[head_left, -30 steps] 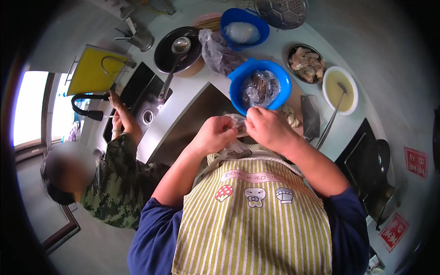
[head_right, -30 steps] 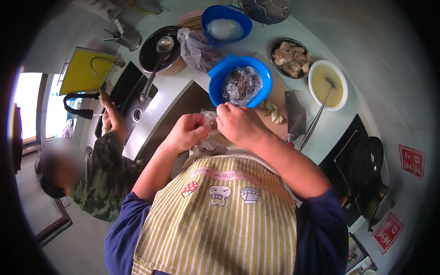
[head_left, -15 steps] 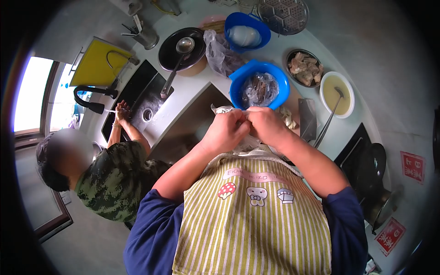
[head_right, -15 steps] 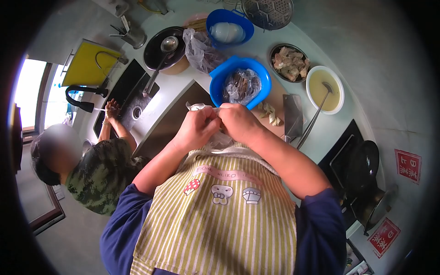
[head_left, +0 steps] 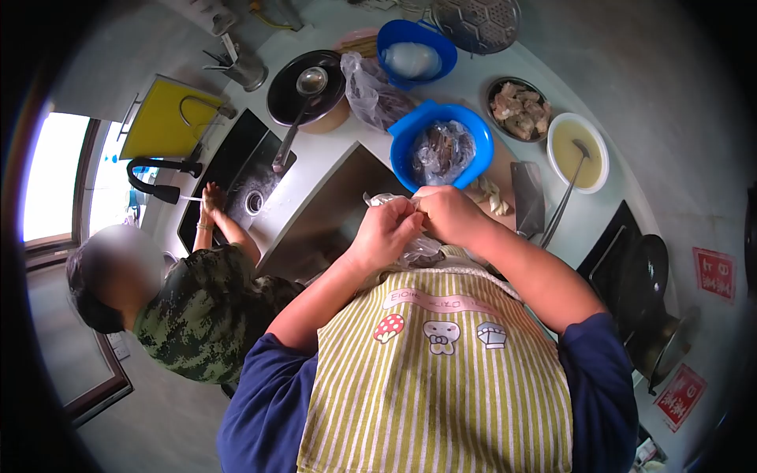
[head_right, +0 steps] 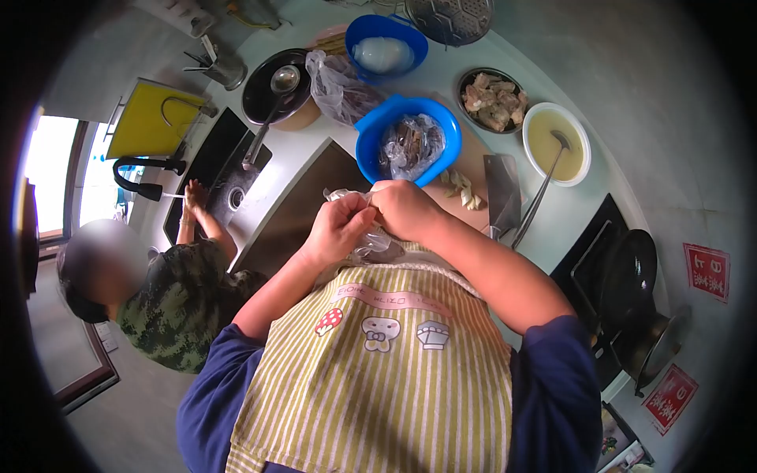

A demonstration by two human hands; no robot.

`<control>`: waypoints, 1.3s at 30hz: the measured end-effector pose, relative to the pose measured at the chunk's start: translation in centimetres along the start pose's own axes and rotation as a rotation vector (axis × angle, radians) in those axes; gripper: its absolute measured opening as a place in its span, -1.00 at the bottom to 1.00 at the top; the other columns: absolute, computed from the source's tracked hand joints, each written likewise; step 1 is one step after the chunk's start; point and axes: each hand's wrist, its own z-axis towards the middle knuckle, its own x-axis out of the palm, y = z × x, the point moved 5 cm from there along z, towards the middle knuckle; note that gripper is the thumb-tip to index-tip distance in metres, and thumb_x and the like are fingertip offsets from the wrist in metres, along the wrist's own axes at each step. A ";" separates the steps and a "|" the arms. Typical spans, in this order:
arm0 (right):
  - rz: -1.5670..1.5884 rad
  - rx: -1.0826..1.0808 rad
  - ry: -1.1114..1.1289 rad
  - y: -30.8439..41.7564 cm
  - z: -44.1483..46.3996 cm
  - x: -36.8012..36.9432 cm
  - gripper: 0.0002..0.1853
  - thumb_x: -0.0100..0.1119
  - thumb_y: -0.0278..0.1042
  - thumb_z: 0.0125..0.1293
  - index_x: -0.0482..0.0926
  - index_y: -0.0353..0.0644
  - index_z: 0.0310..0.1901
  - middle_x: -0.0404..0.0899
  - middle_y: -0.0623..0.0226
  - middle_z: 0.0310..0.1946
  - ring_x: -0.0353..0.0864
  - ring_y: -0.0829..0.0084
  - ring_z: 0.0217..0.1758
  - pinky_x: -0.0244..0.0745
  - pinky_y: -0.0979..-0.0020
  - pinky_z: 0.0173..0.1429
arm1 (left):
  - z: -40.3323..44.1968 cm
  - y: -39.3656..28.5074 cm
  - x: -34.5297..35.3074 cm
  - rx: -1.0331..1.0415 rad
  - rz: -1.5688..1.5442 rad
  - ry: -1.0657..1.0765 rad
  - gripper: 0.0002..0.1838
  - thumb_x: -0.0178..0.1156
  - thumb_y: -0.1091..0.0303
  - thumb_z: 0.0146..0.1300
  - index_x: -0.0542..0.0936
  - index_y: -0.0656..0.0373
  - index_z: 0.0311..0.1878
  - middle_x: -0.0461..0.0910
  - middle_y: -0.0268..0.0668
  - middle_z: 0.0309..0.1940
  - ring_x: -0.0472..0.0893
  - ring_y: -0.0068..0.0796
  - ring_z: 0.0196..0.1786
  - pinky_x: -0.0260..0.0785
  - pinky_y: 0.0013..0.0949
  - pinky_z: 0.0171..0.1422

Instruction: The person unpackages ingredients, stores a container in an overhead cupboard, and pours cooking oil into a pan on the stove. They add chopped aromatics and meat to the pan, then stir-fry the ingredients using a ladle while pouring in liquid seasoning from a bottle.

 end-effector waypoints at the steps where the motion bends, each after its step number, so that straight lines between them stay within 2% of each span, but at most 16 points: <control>1: 0.024 0.015 -0.022 -0.4 -0.2 0.4 -0.94 0.28 -0.45 0.06 0.61 -0.23 -0.47 0.60 0.05 -0.42 0.64 0.00 -0.31 0.54 0.13 -0.24 | 0.0 0.3 0.4 0.009 0.022 -0.016 -0.82 0.16 0.35 0.41 0.59 0.26 -0.27 0.56 -0.41 -0.45 0.46 -0.67 -0.37 0.34 -0.46 -0.29; 6: 0.066 -0.013 -0.048 -1.1 -1.8 1.3 -0.93 0.27 -0.47 0.06 0.60 -0.27 -0.45 0.60 0.12 -0.40 0.65 0.07 -0.28 0.53 0.19 -0.19 | -0.8 1.5 1.6 -0.089 -0.048 -0.030 -0.82 0.17 0.36 0.42 0.59 0.26 -0.27 0.53 -0.46 -0.46 0.44 -0.72 -0.38 0.34 -0.51 -0.30; 9: -0.245 -0.012 0.071 -0.4 -3.0 1.0 -0.93 0.22 -0.47 0.10 0.64 -0.27 -0.42 0.63 0.13 -0.31 0.66 0.10 -0.22 0.54 0.22 -0.16 | -0.9 1.7 1.7 -0.173 -0.051 0.065 -0.82 0.17 0.36 0.43 0.59 0.27 -0.26 0.56 -0.46 -0.44 0.46 -0.72 -0.37 0.35 -0.53 -0.27; 10: -0.256 0.024 0.118 0.0 -3.1 0.7 -0.88 0.18 -0.46 0.13 0.67 -0.29 -0.36 0.67 0.10 -0.13 0.67 0.13 -0.06 0.59 0.24 -0.04 | -1.0 2.3 1.8 -0.201 -0.023 0.084 -0.84 0.18 0.37 0.42 0.60 0.28 -0.24 0.59 -0.44 -0.42 0.48 -0.71 -0.35 0.37 -0.53 -0.25; 13: -0.282 -0.148 -0.136 2.1 -4.2 -0.6 -0.86 0.18 -0.45 0.14 0.67 -0.31 -0.33 0.64 0.05 0.05 0.64 0.12 0.10 0.60 0.22 0.11 | -1.4 3.3 2.4 -0.231 -0.176 0.112 -0.85 0.18 0.38 0.41 0.61 0.28 -0.22 0.59 -0.43 -0.40 0.49 -0.70 -0.35 0.38 -0.52 -0.26; 14: -0.306 -0.137 -0.069 2.0 -4.6 -0.5 -0.82 0.20 -0.43 0.17 0.69 -0.32 -0.26 0.58 0.03 0.18 0.59 0.10 0.22 0.56 0.21 0.25 | -1.5 3.4 2.6 -0.238 -0.220 0.128 -0.86 0.16 0.40 0.41 0.61 0.29 -0.19 0.58 -0.42 -0.39 0.49 -0.69 -0.36 0.38 -0.51 -0.26; 17: -0.020 -0.007 -0.053 0.8 -5.5 0.2 -0.78 0.22 -0.39 0.21 0.72 -0.31 -0.19 0.56 0.03 0.21 0.58 0.09 0.24 0.54 0.20 0.28 | -1.6 3.8 2.9 -0.209 -0.149 0.117 -0.86 0.14 0.42 0.37 0.62 0.29 -0.20 0.57 -0.44 -0.43 0.49 -0.69 -0.37 0.37 -0.49 -0.29; 19: -0.059 -0.102 -0.144 0.5 -6.1 1.0 -0.73 0.26 -0.38 0.20 0.71 -0.27 -0.08 0.60 0.04 0.15 0.59 0.08 0.24 0.53 0.19 0.30 | -1.4 1.1 2.9 -0.097 0.050 0.054 -0.84 0.13 0.46 0.27 0.67 0.28 -0.22 0.58 -0.45 -0.48 0.46 -0.70 -0.40 0.32 -0.47 -0.36; 20: -0.111 -0.175 -0.146 1.5 -6.6 -0.2 -0.75 0.25 -0.40 0.19 0.71 -0.27 -0.10 0.62 0.05 0.13 0.61 0.08 0.21 0.56 0.18 0.27 | -1.3 2.6 3.1 -0.118 0.024 0.072 -0.84 0.13 0.44 0.26 0.67 0.30 -0.27 0.57 -0.38 -0.54 0.48 -0.68 -0.43 0.36 -0.45 -0.36; 23: -0.019 -0.124 -0.284 0.1 -8.1 -0.6 -0.82 0.23 -0.31 0.31 0.72 -0.21 -0.21 0.66 0.13 0.06 0.71 0.15 0.02 0.63 0.21 0.12 | -0.1 4.9 3.4 -0.030 -0.023 0.071 -0.87 0.14 0.51 0.29 0.56 0.30 -0.39 0.50 -0.44 -0.56 0.39 -0.71 -0.46 0.27 -0.46 -0.42; 25: 0.130 -0.033 -0.392 -0.3 -9.1 -1.8 -0.83 0.27 -0.30 0.32 0.72 -0.21 -0.20 0.70 0.13 -0.01 0.72 0.17 -0.04 0.63 0.24 0.06 | 0.3 5.3 3.2 -0.160 -0.136 0.106 -0.87 0.14 0.49 0.34 0.56 0.25 -0.36 0.47 -0.49 -0.56 0.37 -0.75 -0.50 0.21 -0.52 -0.46; 26: 0.224 0.128 -0.365 -1.4 -9.7 -1.9 -0.86 0.32 -0.33 0.31 0.69 -0.21 -0.21 0.72 0.23 -0.10 0.72 0.25 -0.03 0.60 0.30 0.10 | 0.4 5.8 3.0 -0.179 -0.154 0.101 -0.86 0.13 0.48 0.36 0.55 0.23 -0.37 0.47 -0.51 -0.56 0.36 -0.76 -0.52 0.18 -0.54 -0.47; 28: 0.357 0.438 -0.578 -4.9 -11.7 -3.7 -0.87 0.30 -0.32 0.32 0.70 -0.18 -0.22 0.74 0.27 -0.32 0.74 0.33 -0.27 0.60 0.36 -0.11 | 0.2 5.6 2.7 -0.206 -0.182 0.075 -0.82 0.13 0.45 0.39 0.54 0.18 -0.40 0.46 -0.53 -0.57 0.32 -0.78 -0.56 0.11 -0.57 -0.50; 29: 0.191 0.702 -0.472 -8.9 -12.8 -3.2 -0.84 0.28 -0.29 0.32 0.71 -0.19 -0.24 0.73 0.21 -0.37 0.74 0.34 -0.32 0.59 0.35 -0.17 | 0.2 5.6 2.7 -0.200 -0.198 0.069 -0.82 0.13 0.45 0.39 0.54 0.18 -0.40 0.46 -0.54 -0.58 0.31 -0.79 -0.57 0.11 -0.58 -0.50; 35: -0.316 0.764 -0.215 -17.3 -14.1 -2.5 -0.84 0.22 -0.29 0.25 0.67 -0.18 -0.38 0.66 0.09 -0.48 0.67 0.04 -0.43 0.55 0.16 -0.28 | 0.3 5.0 2.2 -0.201 -0.196 0.062 -0.81 0.16 0.42 0.38 0.54 0.15 -0.41 0.45 -0.55 -0.58 0.30 -0.81 -0.57 0.09 -0.59 -0.51; 39: -0.358 0.696 -0.441 -10.0 -16.7 -4.7 -0.83 0.25 -0.28 0.27 0.62 -0.15 -0.43 0.63 0.10 -0.52 0.65 0.01 -0.44 0.53 0.15 -0.31 | 0.7 5.9 2.4 -0.222 -0.244 0.103 -0.84 0.17 0.43 0.37 0.58 0.16 -0.38 0.44 -0.58 -0.58 0.29 -0.82 -0.56 0.06 -0.60 -0.51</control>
